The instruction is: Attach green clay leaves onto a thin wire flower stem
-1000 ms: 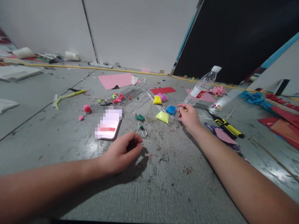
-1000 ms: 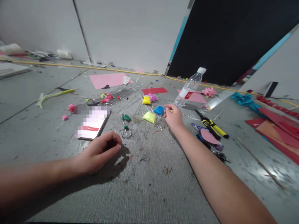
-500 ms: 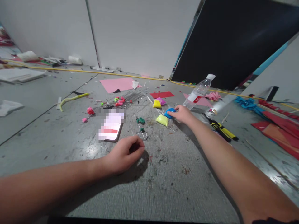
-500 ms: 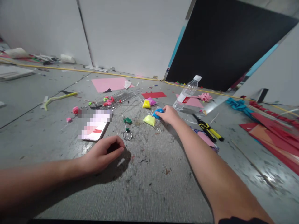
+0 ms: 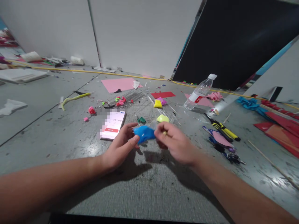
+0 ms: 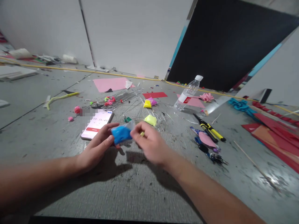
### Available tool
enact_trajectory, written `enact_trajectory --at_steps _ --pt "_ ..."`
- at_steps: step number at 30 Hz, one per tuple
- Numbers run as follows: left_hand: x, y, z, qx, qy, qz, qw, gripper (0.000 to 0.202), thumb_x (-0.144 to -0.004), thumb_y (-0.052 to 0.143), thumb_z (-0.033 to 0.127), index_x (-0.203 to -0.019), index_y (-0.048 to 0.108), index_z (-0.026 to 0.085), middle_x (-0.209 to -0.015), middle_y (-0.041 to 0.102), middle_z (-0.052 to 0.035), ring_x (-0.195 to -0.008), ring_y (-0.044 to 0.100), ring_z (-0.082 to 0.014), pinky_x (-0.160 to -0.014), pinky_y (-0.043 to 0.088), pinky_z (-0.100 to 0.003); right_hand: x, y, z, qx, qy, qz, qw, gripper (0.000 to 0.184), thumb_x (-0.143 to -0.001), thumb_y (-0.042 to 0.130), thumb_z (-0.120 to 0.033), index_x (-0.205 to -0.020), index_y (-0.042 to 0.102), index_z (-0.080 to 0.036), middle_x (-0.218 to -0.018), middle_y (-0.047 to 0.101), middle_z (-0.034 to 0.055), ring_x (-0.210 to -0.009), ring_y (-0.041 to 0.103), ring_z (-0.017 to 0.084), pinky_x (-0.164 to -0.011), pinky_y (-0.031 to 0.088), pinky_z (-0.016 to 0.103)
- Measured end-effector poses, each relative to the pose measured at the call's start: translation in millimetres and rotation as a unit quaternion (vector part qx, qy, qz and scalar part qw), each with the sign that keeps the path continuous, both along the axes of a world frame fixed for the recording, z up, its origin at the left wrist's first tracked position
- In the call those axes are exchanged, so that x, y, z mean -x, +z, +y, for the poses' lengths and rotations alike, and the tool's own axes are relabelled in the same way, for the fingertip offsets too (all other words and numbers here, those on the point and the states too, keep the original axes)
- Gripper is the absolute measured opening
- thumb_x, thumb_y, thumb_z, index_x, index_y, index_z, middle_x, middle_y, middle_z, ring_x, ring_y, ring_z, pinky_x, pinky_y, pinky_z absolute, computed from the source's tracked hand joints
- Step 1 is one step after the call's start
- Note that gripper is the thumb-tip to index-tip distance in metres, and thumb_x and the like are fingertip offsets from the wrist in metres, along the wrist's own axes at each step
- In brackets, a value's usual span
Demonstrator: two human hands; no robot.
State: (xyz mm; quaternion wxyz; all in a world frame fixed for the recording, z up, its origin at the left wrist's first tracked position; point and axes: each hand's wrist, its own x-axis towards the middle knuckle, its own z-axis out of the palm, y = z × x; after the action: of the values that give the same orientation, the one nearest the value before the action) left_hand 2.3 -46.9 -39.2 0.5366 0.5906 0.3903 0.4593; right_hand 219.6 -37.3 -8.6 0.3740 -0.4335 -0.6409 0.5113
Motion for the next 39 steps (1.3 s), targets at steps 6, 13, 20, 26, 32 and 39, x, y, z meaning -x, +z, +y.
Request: enact_trajectory --at_steps 6,13,20,26,32,39 --pt "3 7.3 2 -0.042 -0.029 0.182 0.982 0.037 -0.086 0.071 0.044 -0.112 0.062 0.021 -0.101 0.071 -0.0056 -0.092 0.065 -0.0213 -0.083 0.054 -0.036 15 -33.7 -22 -0.014 0.029 0.003 0.999 0.035 -0.100 0.054 -0.056 -0.099 0.059 -0.021 -0.081 0.054 0.0001 -0.073 0.047 0.016 -0.065 0.039 0.029" --pt "1 5.1 2 -0.075 -0.052 0.211 0.973 0.028 -0.091 0.064 0.041 -0.107 0.063 0.019 -0.096 0.071 -0.0051 -0.088 0.065 -0.0194 -0.081 0.054 -0.034 -1 -41.6 -10 0.082 0.086 0.100 0.988 0.024 -0.091 0.066 -0.043 -0.084 0.058 -0.021 -0.067 0.046 -0.0051 -0.059 0.038 0.011 -0.057 0.030 0.027" --pt "1 6.1 3 -0.092 -0.083 0.232 0.965 0.026 -0.095 0.059 0.038 -0.114 0.065 0.022 -0.101 0.073 -0.0046 -0.091 0.066 -0.0194 -0.084 0.054 -0.033 -11 -43.8 -1 0.138 0.137 0.163 0.967 0.020 -0.081 0.069 -0.033 -0.072 0.058 -0.019 -0.061 0.046 -0.0054 -0.055 0.035 0.009 -0.053 0.025 0.026" --pt "3 7.2 4 -0.092 -0.088 0.226 0.966 0.025 -0.093 0.062 0.038 -0.111 0.068 0.022 -0.099 0.074 -0.0060 -0.088 0.067 -0.0200 -0.081 0.055 -0.033 -8 -45.4 -3 0.208 0.130 0.215 0.945 0.029 -0.084 0.075 -0.041 -0.075 0.058 -0.020 -0.060 0.044 -0.0063 -0.054 0.034 0.009 -0.051 0.023 0.025" --pt "3 7.1 4 -0.094 -0.099 0.227 0.964 0.025 -0.093 0.063 0.039 -0.110 0.068 0.021 -0.099 0.074 -0.0060 -0.087 0.067 -0.0192 -0.081 0.056 -0.033 -10 -43.3 -2 0.142 0.136 0.137 0.971 0.038 -0.084 0.079 -0.053 -0.080 0.061 -0.019 -0.064 0.048 -0.0054 -0.057 0.038 0.010 -0.053 0.027 0.024" --pt "4 9.7 5 -0.102 -0.131 0.214 0.963 0.024 -0.094 0.063 0.036 -0.110 0.069 0.020 -0.099 0.074 -0.0076 -0.088 0.068 -0.0197 -0.083 0.056 -0.035 -13 -46.2 0 0.075 0.179 0.099 0.976 0.029 -0.087 0.076 -0.046 -0.086 0.065 -0.019 -0.073 0.054 -0.0029 -0.064 0.045 0.011 -0.060 0.038 0.026"
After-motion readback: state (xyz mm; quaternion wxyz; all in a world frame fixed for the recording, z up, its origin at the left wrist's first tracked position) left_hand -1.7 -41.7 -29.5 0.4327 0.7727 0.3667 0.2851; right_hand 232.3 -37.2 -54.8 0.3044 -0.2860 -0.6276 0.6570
